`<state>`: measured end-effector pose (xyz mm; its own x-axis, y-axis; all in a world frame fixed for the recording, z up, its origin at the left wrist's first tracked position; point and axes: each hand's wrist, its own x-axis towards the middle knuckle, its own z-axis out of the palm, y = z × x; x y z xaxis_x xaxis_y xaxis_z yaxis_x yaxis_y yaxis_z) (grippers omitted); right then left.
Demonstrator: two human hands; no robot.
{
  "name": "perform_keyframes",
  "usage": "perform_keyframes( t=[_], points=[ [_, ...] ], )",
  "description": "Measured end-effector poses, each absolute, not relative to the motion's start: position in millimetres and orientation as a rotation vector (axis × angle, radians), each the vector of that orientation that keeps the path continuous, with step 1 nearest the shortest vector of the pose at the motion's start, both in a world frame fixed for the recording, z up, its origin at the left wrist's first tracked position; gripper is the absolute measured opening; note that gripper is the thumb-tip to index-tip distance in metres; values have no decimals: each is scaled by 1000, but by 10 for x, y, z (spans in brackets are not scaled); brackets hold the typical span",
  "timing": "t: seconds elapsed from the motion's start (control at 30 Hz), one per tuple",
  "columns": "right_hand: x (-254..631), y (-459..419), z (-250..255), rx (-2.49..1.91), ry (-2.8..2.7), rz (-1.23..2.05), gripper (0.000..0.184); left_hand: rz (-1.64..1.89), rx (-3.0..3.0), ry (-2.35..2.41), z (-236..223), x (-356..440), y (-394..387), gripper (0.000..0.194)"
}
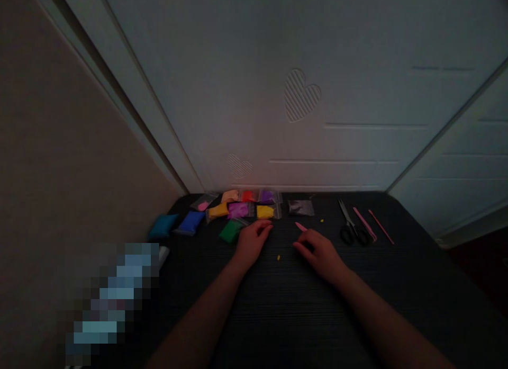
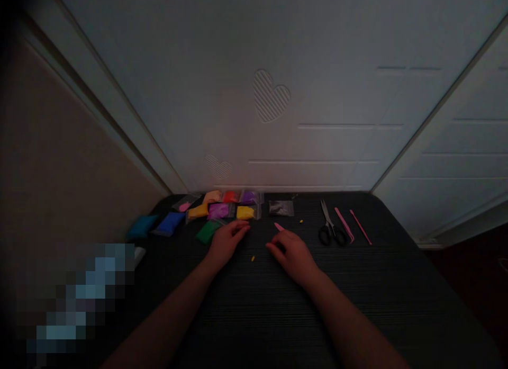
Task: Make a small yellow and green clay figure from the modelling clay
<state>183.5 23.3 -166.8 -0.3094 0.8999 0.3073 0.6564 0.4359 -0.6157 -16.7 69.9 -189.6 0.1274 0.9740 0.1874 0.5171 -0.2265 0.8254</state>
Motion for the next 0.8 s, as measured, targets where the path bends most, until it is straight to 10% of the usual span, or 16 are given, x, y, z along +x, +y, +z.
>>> perform_keyframes(
  t=[0.8],
  points=[
    [1818, 238, -1687, -1345, -2207, 381, 13, 651, 2507, 1769, -1782, -181, 615, 22]
  ],
)
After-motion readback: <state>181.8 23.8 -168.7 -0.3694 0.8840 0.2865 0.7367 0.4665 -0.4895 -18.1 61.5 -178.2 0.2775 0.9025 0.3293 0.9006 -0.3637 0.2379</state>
